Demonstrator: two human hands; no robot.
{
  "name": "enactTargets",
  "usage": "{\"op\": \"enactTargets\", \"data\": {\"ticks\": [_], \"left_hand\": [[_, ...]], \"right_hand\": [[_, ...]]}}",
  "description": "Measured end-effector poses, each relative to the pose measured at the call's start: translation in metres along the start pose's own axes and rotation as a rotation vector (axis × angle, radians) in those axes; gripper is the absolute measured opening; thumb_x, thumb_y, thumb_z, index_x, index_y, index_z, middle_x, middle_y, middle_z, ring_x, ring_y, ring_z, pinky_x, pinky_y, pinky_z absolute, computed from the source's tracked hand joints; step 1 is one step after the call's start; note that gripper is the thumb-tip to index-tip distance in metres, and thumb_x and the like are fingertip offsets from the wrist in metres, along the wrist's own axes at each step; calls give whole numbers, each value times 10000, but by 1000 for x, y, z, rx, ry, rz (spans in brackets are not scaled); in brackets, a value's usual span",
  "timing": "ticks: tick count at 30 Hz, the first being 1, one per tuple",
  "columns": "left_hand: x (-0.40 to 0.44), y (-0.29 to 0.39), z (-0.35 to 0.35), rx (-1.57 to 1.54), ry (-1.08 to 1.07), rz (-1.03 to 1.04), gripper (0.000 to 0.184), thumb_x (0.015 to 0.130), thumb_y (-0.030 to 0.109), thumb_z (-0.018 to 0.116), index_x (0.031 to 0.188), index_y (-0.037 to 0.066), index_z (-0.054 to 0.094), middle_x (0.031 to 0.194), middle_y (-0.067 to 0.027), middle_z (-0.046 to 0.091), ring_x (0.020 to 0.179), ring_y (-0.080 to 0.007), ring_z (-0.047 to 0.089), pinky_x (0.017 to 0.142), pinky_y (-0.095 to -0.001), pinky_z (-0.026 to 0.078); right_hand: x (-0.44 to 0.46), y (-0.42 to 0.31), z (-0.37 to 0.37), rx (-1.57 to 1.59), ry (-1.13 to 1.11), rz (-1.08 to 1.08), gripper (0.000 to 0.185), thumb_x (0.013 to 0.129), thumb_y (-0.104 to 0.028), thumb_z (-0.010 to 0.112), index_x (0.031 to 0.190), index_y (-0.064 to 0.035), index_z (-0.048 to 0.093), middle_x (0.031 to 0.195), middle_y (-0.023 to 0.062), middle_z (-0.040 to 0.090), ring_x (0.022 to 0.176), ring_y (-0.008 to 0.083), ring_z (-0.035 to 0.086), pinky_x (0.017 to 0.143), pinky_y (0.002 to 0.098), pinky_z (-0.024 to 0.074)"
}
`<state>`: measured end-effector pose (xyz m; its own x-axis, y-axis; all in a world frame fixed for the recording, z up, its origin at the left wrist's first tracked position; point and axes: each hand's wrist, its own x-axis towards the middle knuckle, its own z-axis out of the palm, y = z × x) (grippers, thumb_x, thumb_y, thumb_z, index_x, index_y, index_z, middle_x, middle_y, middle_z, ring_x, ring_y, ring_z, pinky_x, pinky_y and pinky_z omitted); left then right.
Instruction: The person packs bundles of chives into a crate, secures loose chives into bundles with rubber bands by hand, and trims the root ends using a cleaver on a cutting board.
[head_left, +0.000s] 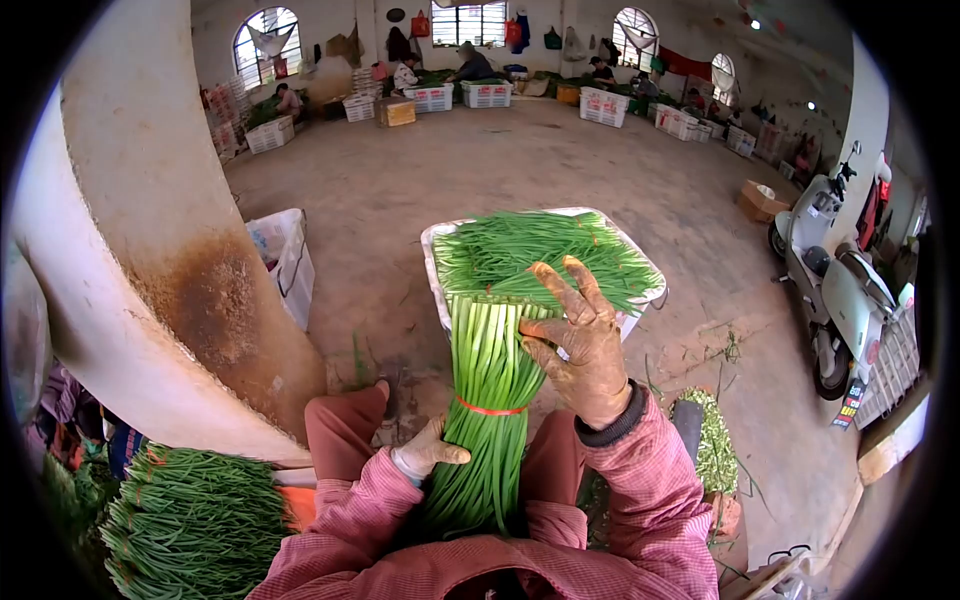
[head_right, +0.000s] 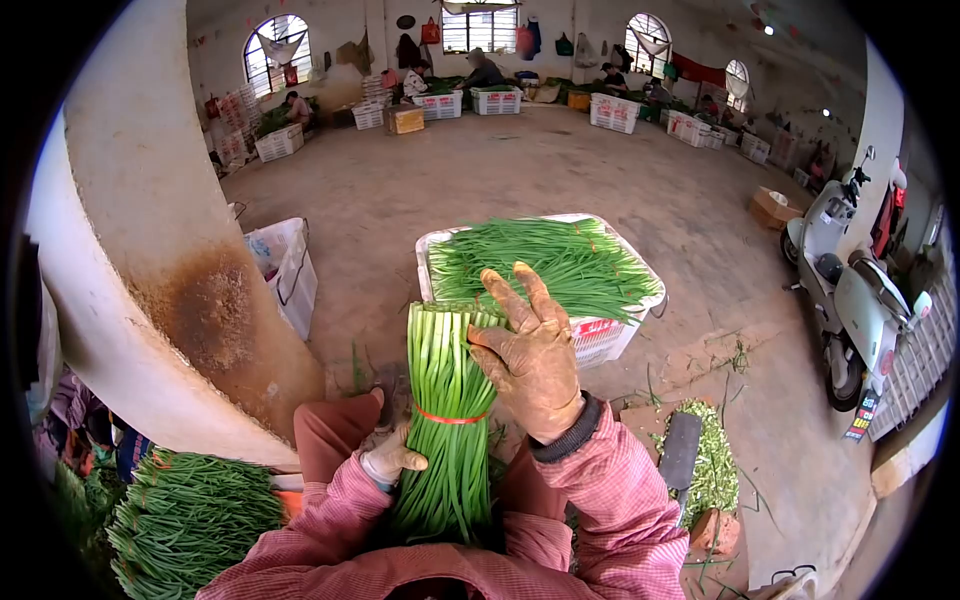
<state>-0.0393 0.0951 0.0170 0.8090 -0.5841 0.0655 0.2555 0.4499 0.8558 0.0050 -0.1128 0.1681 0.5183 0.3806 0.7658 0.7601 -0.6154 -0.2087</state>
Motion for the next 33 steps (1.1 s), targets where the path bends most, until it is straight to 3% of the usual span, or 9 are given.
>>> {"op": "enactTargets", "data": {"ticks": [7, 13, 17, 20, 23, 27, 31, 32, 33], "left_hand": [[0, 135, -3, 586, -3, 82, 874, 590, 187, 813, 1311, 45, 340, 1202, -48, 497, 1102, -149, 449, 971, -315, 329], [-55, 241, 20, 776, 73, -313, 887, 558, 167, 828, 1295, 37, 352, 1104, -96, 563, 991, -175, 544, 880, -325, 428], [-127, 176, -26, 522, 148, -529, 820, 619, 252, 795, 1275, 5, 370, 1150, -111, 527, 1066, -198, 492, 934, -330, 380], [-189, 79, -39, 254, 284, -631, 947, 593, 324, 805, 1321, -2, 293, 1239, -116, 457, 1142, -232, 427, 983, -354, 319], [-228, -9, -25, 86, 460, -523, 1063, 558, 459, 791, 1341, -9, 246, 1267, -125, 424, 1181, -235, 382, 989, -348, 305], [-231, -17, -14, -21, 456, -471, 1058, 605, 580, 707, 1344, -11, 233, 1266, -140, 419, 1131, -234, 429, 941, -340, 357], [-232, -8, -15, 2, 486, -498, 1076, 598, 600, 700, 1334, -35, 238, 1274, -148, 413, 1137, -232, 429, 947, -345, 358], [-230, -8, -17, 9, 488, -499, 1076, 598, 600, 700, 1334, -35, 238, 1274, -148, 413, 1137, -232, 429, 947, -345, 358], [-230, -11, -18, 5, 480, -494, 1084, 598, 615, 689, 1329, -45, 238, 1278, -152, 409, 1146, -234, 422, 953, -344, 355]], "right_hand": [[41, -12, -8, 143, 137, -103, 206, 666, -99, 687, 854, -28, 643, 1115, 164, 549, 1087, 372, 468, 876, 424, 403], [44, -32, 28, 602, 319, -15, 161, 686, -33, 673, 830, 11, 618, 1045, 171, 575, 1013, 312, 524, 855, 354, 418], [-19, -46, 108, 909, 64, 210, 142, 716, 12, 650, 852, 12, 610, 1034, 159, 586, 998, 266, 531, 863, 328, 403], [-74, -62, 140, 838, -194, 282, 135, 683, -6, 660, 805, -15, 602, 944, 144, 598, 968, 290, 546, 822, 342, 433], [-109, -56, 157, 651, -306, 39, 109, 677, -43, 622, 778, -65, 590, 956, 85, 591, 986, 285, 525, 844, 362, 415], [-121, -15, 166, 39, -283, -134, 231, 720, -211, 608, 896, -62, 598, 1130, 39, 533, 1106, 235, 441, 908, 379, 344], [-130, 35, 168, -490, -593, 260, 419, 717, -172, 620, 1117, -76, 540, 1251, 78, 463, 1162, 302, 402, 942, 397, 337], [-124, 23, 161, -263, -463, 199, 541, 698, -159, 642, 1214, -106, 488, 1282, 96, 434, 1178, 320, 384, 985, 395, 309], [-104, -3, 140, -76, -428, 66, 537, 729, -214, 609, 1238, -135, 459, 1295, 44, 426, 1221, 259, 343, 947, 410, 343]]}}
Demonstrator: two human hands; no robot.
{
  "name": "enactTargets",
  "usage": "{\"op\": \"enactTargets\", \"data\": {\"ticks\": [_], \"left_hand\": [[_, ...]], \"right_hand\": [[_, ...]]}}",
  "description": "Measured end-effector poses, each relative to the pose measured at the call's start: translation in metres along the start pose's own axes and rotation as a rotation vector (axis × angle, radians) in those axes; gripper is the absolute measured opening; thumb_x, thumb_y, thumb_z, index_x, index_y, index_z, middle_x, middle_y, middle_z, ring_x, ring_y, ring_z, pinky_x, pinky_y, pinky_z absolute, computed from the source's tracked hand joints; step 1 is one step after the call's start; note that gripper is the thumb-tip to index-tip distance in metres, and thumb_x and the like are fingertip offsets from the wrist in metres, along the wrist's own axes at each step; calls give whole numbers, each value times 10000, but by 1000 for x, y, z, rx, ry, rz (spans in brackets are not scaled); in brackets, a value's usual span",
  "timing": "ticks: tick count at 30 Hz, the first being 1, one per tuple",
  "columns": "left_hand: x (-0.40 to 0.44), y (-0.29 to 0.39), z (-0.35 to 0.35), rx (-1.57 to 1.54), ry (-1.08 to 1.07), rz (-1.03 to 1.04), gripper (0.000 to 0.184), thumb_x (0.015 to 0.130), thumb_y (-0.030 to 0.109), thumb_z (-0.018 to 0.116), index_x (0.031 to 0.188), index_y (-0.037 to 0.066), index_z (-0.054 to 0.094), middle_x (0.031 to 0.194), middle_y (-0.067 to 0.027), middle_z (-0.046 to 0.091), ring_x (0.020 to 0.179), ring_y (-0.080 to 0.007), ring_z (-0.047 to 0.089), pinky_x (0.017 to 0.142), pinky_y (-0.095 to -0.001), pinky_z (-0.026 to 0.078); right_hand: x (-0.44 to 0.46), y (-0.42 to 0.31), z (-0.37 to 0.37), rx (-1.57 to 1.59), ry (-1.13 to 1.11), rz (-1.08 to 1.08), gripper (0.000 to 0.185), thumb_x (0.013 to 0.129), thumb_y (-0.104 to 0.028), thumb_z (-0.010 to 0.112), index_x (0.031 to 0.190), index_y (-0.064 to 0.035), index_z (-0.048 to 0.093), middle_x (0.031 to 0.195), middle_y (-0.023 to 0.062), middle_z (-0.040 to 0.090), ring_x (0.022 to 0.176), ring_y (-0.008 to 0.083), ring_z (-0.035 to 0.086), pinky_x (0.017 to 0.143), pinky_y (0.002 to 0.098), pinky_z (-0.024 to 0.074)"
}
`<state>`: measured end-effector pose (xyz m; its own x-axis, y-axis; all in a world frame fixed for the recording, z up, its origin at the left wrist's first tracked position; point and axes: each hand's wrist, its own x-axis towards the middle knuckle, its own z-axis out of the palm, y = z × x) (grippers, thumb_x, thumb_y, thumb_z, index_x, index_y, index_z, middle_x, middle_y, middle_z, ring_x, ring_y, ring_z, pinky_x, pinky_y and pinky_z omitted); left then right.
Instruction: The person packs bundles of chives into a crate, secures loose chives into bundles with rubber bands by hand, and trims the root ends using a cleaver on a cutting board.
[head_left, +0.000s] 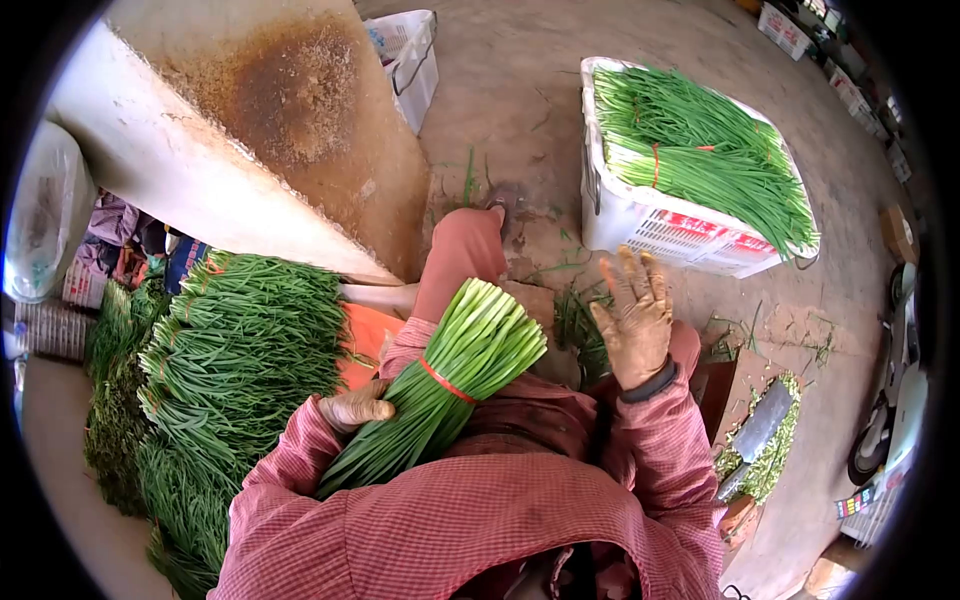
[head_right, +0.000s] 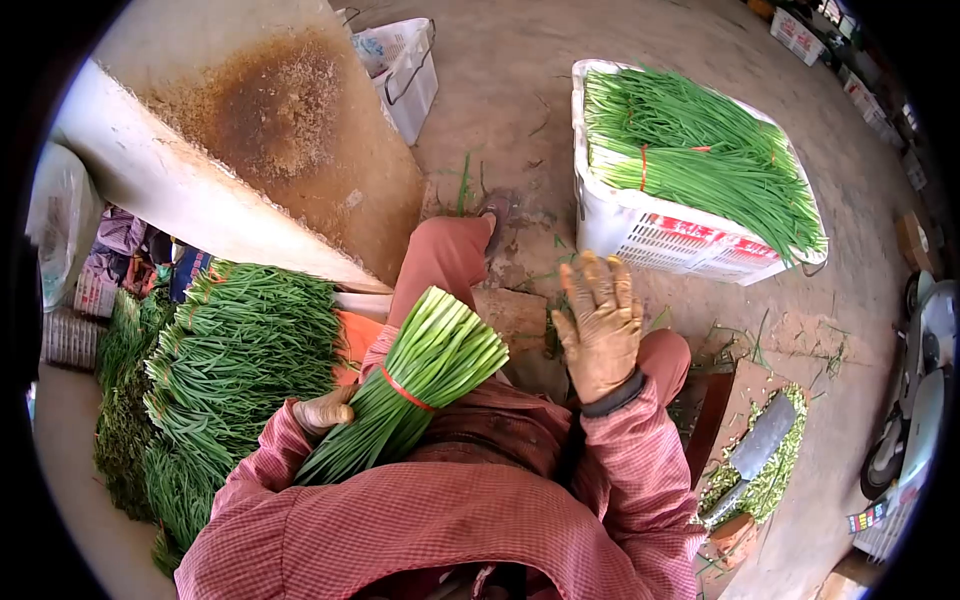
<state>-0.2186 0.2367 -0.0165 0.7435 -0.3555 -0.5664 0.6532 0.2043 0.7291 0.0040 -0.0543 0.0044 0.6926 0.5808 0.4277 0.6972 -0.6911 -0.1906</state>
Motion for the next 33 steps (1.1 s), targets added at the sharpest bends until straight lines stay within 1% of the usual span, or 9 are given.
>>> {"op": "enactTargets", "data": {"ticks": [3, 6, 18, 21, 23, 28, 30, 32, 33], "left_hand": [[8, -4, 0, -3, -47, 2, 1093, 603, 645, 663, 1324, -58, 238, 1281, -160, 404, 1159, -239, 413, 959, -344, 350], [10, 1, 5, 20, -94, 39, 1084, 623, 671, 624, 1324, -59, 235, 1279, -168, 402, 1161, -241, 411, 955, -346, 352], [6, 6, 2, -13, -259, 142, 767, 835, 592, 397, 1296, -20, 345, 1271, -129, 438, 1169, -206, 410, 962, -334, 341], [8, 5, 1, 7, -264, 126, 771, 831, 602, 394, 1285, -20, 366, 1260, -135, 448, 1158, -214, 421, 959, -337, 343], [5, 15, 8, 53, -184, 9, 1069, 667, 747, 476, 1337, -46, 221, 1309, -165, 383, 1183, -226, 389, 982, -348, 312], [1, 14, 8, 47, -167, -1, 1079, 651, 718, 543, 1336, -50, 218, 1311, -167, 379, 1189, -242, 386, 987, -353, 311], [-3, 14, 8, 36, -16, 65, 845, 731, 503, 642, 1307, -24, 318, 1245, -136, 456, 1139, -219, 434, 948, -341, 357], [-6, 25, 12, -89, 49, 51, 872, 674, 387, 741, 1312, -20, 307, 1231, -122, 469, 1125, -207, 445, 948, -333, 356], [-6, 27, 9, -60, 94, 72, 850, 681, 369, 739, 1307, -18, 316, 1212, -116, 483, 1107, -202, 459, 941, -324, 363]], "right_hand": [[5, -51, -12, 426, 182, -294, 305, 686, -123, 651, 973, -221, 624, 1265, 8, 463, 1206, 247, 380, 925, 394, 375], [4, -72, 9, 365, 105, -383, 234, 633, -167, 688, 866, -179, 660, 1204, -14, 506, 1205, 235, 366, 931, 380, 367], [12, -54, -9, -15, 156, -883, 159, 709, -155, 552, 832, -98, 634, 1049, 14, 600, 1116, 182, 467, 909, 391, 385], [18, -32, -1, -154, 147, -794, 149, 734, -159, 556, 858, -101, 615, 1027, 10, 607, 1128, 188, 460, 933, 431, 349], [25, -11, 1, -141, 190, -684, 170, 728, -139, 562, 887, -89, 595, 1052, 31, 587, 1144, 213, 441, 954, 441, 323], [33, 64, 1, -368, 299, -324, 239, 720, -91, 575, 958, -87, 545, 1082, 52, 552, 1116, 230, 458, 947, 450, 326], [5, 138, 32, -556, 62, 31, 208, 764, -124, 551, 959, -52, 539, 1044, 92, 560, 1065, 237, 487, 925, 452, 335], [-20, 147, 52, -682, -626, 514, 404, 787, -259, 563, 1089, 3, 500, 973, 129, 563, 1025, 230, 506, 886, 448, 362], [-41, 130, 62, -576, -542, 415, 565, 776, -345, 570, 1177, 27, 427, 978, 140, 567, 1031, 242, 504, 864, 443, 376]]}}
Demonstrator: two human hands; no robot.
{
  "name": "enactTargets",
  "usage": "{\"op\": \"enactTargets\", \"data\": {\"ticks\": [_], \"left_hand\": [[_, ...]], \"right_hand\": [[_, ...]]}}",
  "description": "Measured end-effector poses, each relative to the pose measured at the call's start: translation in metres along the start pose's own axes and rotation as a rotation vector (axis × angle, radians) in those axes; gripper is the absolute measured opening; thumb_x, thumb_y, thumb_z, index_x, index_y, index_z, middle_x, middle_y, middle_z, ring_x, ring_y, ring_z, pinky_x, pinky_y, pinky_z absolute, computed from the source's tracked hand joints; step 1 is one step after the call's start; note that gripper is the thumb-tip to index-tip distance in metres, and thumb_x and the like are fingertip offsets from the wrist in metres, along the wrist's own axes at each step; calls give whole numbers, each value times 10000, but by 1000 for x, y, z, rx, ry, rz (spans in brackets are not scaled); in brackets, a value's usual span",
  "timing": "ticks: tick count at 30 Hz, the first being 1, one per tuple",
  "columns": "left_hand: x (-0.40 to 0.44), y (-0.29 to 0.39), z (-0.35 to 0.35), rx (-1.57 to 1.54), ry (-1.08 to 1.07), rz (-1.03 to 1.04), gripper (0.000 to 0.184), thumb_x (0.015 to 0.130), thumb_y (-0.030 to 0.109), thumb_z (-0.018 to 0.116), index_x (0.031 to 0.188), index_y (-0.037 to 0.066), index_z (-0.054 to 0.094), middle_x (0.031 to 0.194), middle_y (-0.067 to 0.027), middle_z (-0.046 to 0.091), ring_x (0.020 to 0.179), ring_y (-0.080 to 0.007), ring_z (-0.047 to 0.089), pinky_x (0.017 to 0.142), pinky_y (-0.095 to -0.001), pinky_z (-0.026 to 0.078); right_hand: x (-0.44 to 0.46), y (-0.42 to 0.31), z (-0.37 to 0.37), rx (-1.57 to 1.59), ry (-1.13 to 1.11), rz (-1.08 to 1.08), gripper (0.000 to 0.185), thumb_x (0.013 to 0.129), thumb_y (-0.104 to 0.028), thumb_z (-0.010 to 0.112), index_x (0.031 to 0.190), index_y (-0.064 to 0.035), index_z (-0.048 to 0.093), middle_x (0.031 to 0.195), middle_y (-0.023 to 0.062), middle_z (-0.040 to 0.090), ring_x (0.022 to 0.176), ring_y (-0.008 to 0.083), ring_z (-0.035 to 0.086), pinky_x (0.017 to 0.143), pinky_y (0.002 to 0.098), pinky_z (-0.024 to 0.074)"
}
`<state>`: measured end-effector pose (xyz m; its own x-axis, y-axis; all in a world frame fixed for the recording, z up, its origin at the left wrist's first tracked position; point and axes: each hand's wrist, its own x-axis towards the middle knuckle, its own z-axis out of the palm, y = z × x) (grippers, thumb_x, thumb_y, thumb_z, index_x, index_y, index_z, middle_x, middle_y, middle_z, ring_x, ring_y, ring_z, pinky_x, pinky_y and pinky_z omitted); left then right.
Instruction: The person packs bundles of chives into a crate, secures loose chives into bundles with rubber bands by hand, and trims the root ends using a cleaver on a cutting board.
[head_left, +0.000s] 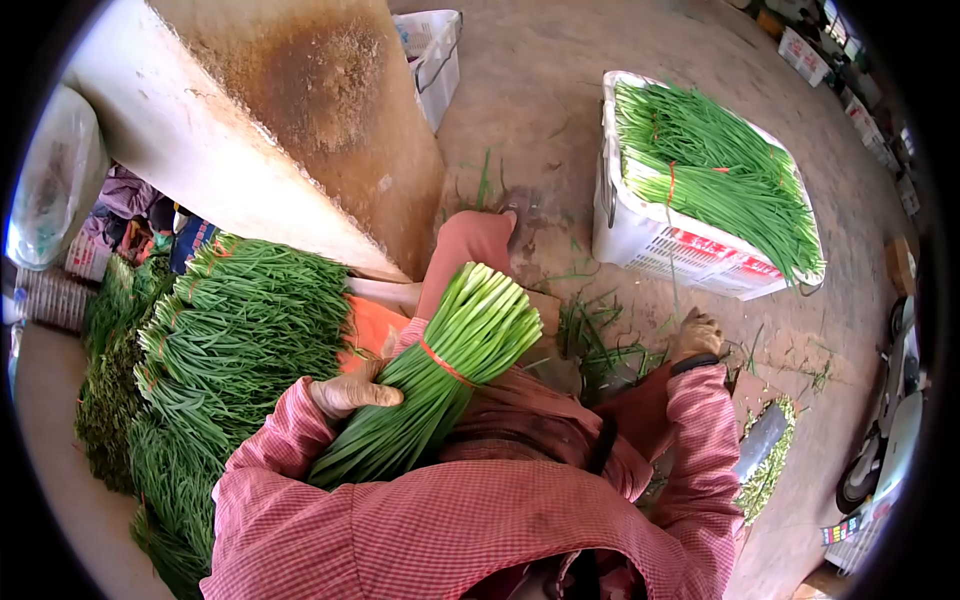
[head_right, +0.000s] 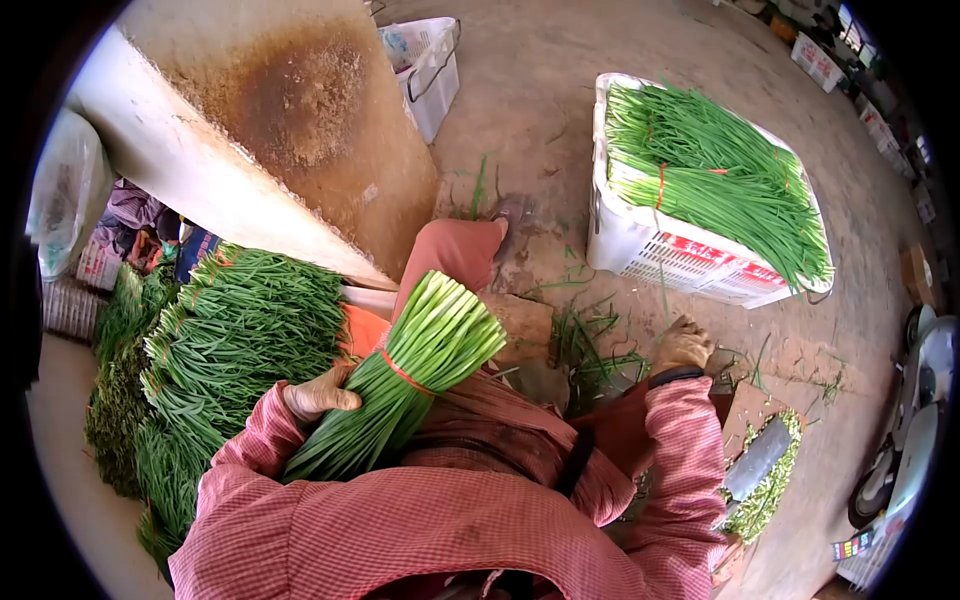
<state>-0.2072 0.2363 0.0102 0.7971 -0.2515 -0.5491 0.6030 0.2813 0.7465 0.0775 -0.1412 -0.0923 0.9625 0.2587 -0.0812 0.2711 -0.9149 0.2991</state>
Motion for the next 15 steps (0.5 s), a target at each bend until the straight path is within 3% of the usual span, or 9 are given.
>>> {"op": "enactTargets", "data": {"ticks": [1, 2, 3, 4, 5, 7, 11, 13, 15], "left_hand": [[1, 3, -2, 30, 41, 25, 827, 687, 351, 738, 1302, -16, 324, 1193, -110, 497, 1089, -196, 474, 934, -316, 370], [2, 16, 6, 35, 99, 27, 817, 678, 328, 751, 1295, -13, 338, 1153, -99, 523, 1043, -184, 504, 906, -303, 395], [5, 22, 8, 42, 98, 28, 817, 678, 328, 751, 1295, -13, 338, 1153, -99, 523, 1043, -184, 504, 906, -303, 395], [8, 27, 9, 152, 171, 66, 823, 677, 336, 752, 1295, -13, 335, 1137, -98, 531, 1024, -179, 514, 896, -303, 403], [11, 33, 12, 264, 244, 105, 830, 676, 343, 753, 1296, -14, 332, 1121, -96, 539, 1004, -174, 524, 887, -303, 410], [7, 54, 36, 405, 302, 163, 872, 666, 358, 754, 1307, -23, 302, 1142, -143, 535, 1031, -213, 530, 904, -314, 402], [-35, 92, 61, 1372, 197, 331, 1004, 593, 340, 804, 1319, -73, 247, 1165, -228, 514, 1079, -287, 511, 960, -318, 350], [-59, 115, 48, 815, 236, 160, 1064, 603, 456, 753, 1361, -17, 174, 1221, -222, 472, 1166, -306, 439, 1020, -351, 277], [-26, 100, 15, 710, 171, 271, 1071, 623, 521, 696, 1365, -18, 143, 1289, -216, 365, 1219, -292, 342, 1038, -357, 226]], "right_hand": [[-22, -28, -2, 96, 94, -98, 729, 765, -431, 577, 1264, 51, 354, 984, 151, 571, 1036, 254, 502, 842, 439, 391], [-42, -55, -58, 498, -218, -243, 945, 732, -539, 588, 1353, 43, 175, 1141, 199, 521, 1116, 299, 460, 870, 416, 404], [-55, -85, -36, 1371, -314, -501, 996, 738, -582, 564, 1364, 36, 98, 1297, 242, 378, 1192, 325, 389, 940, 384, 374], [-71, -119, -56, 1896, -706, -537, 1057, 705, -607, 586, 1371, 17, 51, 1360, 240, 275, 1229, 309, 343, 987, 376, 331], [-71, -147, -56, 2065, -932, -654, 1068, 677, -595, 624, 1379, -12, 69, 1373, 204, 269, 1231, 315, 339, 1000, 385, 317], [-80, -192, -78, 2531, -1183, -511, 999, 673, -565, 646, 1375, -54, 154, 1365, 147, 309, 1236, 284, 340, 1021, 386, 299], [-71, -195, -104, 2724, -1137, -572, 916, 686, -541, 647, 1363, -112, 202, 1364, 96, 323, 1248, 248, 331, 1034, 435, 271], [-74, -185, -105, 2743, -973, -726, 912, 662, -492, 695, 1347, -112, 228, 1342, 78, 359, 1237, 231, 353, 1038, 415, 285], [-78, -182, -99, 2752, -1051, -664, 910, 644, -436, 736, 1341, -112, 250, 1337, 76, 369, 1227, 227, 370, 1029, 385, 303]]}}
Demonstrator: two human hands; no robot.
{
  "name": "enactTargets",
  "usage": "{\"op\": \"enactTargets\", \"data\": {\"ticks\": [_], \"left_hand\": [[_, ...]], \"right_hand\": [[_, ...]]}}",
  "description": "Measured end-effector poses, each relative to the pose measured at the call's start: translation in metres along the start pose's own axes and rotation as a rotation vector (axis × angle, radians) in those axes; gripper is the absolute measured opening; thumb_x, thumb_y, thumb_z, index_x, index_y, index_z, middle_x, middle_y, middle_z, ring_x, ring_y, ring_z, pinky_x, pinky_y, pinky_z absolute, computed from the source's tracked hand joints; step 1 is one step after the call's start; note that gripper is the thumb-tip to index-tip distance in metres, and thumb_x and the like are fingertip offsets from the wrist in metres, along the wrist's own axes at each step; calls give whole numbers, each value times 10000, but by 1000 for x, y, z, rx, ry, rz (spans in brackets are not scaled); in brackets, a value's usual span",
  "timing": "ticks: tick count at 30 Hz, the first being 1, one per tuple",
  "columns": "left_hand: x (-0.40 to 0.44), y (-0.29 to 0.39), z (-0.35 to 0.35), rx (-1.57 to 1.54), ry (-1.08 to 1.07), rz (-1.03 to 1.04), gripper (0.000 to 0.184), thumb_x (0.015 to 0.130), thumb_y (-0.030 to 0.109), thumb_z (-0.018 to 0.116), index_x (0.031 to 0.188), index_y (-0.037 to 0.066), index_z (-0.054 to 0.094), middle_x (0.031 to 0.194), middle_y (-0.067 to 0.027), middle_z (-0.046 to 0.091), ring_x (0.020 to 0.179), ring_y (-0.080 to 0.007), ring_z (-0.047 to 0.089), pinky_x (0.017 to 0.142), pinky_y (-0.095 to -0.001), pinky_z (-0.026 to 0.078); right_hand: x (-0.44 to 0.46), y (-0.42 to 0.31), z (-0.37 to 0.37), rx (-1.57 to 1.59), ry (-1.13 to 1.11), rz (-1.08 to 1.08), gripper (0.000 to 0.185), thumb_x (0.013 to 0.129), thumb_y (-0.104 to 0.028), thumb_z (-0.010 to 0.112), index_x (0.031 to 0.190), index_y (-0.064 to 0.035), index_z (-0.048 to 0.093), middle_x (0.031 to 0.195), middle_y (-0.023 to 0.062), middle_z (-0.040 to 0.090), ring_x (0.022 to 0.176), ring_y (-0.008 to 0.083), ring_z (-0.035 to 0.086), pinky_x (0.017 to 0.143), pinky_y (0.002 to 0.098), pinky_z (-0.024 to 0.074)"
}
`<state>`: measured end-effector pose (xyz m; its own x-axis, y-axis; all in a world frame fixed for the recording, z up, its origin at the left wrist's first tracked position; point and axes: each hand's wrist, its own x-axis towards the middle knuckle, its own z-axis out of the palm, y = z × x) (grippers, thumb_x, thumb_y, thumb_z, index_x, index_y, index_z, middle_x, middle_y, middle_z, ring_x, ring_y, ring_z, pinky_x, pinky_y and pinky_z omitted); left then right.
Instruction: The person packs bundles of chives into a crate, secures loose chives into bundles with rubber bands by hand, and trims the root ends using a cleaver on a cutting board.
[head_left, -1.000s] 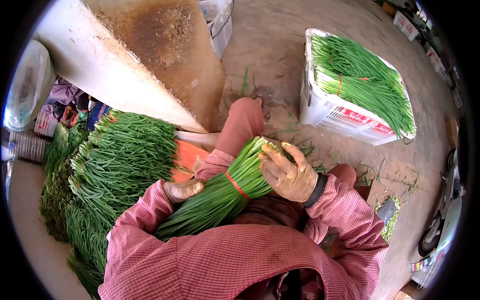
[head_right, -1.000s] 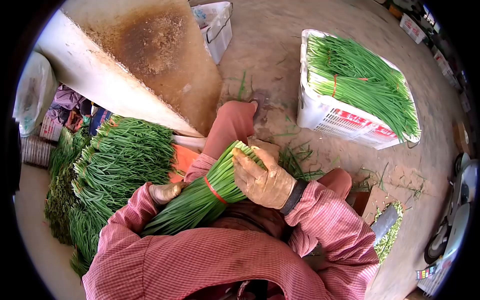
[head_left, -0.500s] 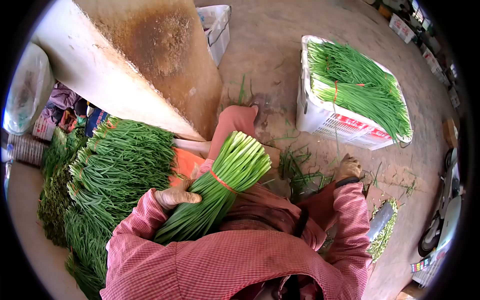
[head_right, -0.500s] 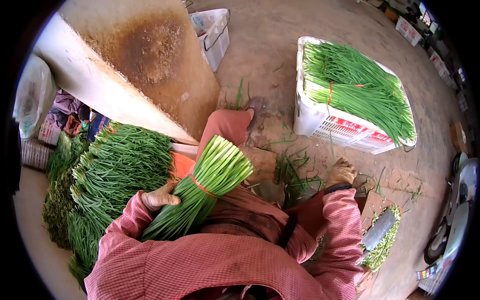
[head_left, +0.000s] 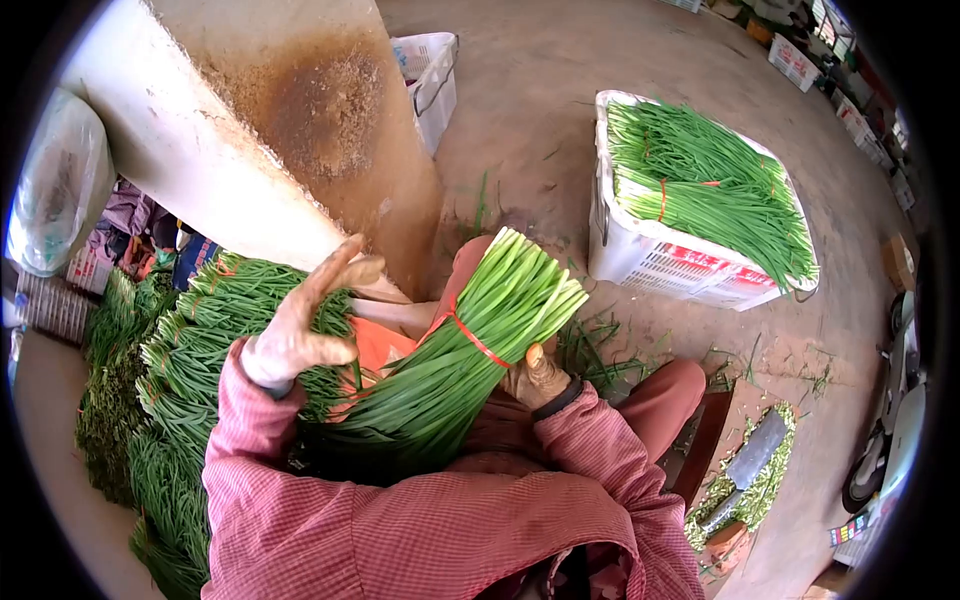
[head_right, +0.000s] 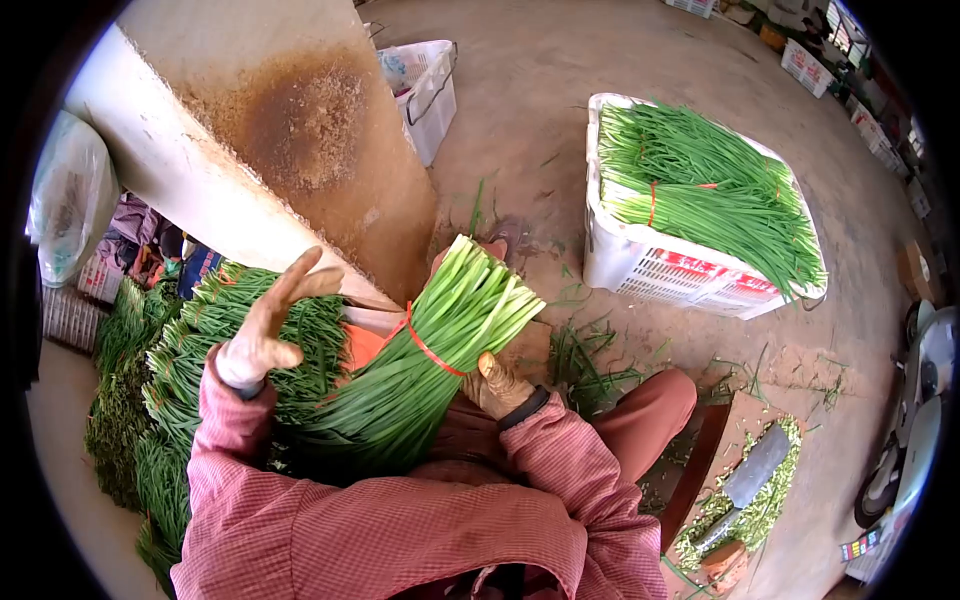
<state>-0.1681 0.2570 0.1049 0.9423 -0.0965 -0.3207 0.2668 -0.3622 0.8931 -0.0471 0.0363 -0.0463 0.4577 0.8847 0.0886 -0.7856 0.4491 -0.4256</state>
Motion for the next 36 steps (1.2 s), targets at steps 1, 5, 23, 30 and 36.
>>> {"op": "enactTargets", "data": {"ticks": [1, 5, 23, 30, 36], "left_hand": [[22, -29, -3, -94, -14, 129, 1082, 642, 585, 638, 1370, -20, 113, 1356, -209, 258, 1272, -278, 244, 1055, -363, 176], [49, -102, 41, -642, -356, 121, 985, 729, 583, 576, 1376, -5, 123, 1416, -166, 189, 1308, -257, 182, 1062, -369, 152], [13, -47, 42, -634, 159, -32, 757, 679, 147, 754, 1302, 18, 345, 1201, -62, 487, 1122, -161, 440, 968, -301, 328], [2, 1, 35, -36, -37, 104, 883, 643, 210, 786, 1332, 3, 274, 1302, -137, 391, 1244, -208, 306, 1036, -317, 220], [47, -77, 22, -504, -332, 74, 1093, 647, 589, 654, 1395, 46, 69, 1418, -143, 194, 1297, -249, 202, 1055, -382, 179]], "right_hand": [[3, 0, 1, -24, -35, 7, 893, 656, -437, 730, 1340, -105, 261, 1342, 74, 362, 1237, 224, 352, 1033, 376, 292], [4, -3, -24, -274, -57, 11, 839, 697, -430, 706, 1334, -84, 284, 1348, 73, 349, 1244, 206, 326, 1033, 341, 272], [-59, -54, -48, -1605, 423, -96, 889, 694, -405, 710, 1341, -40, 222, 1311, 209, 346, 1174, 309, 350, 949, 348, 346], [12, 1, 22, -131, 73, -88, 772, 690, -368, 732, 1292, -91, 336, 1220, 46, 463, 1132, 204, 451, 963, 360, 381], [14, 8, 13, -325, 65, -119, 769, 674, -397, 740, 1271, -82, 370, 1236, 52, 448, 1123, 187, 437, 949, 342, 377]]}}
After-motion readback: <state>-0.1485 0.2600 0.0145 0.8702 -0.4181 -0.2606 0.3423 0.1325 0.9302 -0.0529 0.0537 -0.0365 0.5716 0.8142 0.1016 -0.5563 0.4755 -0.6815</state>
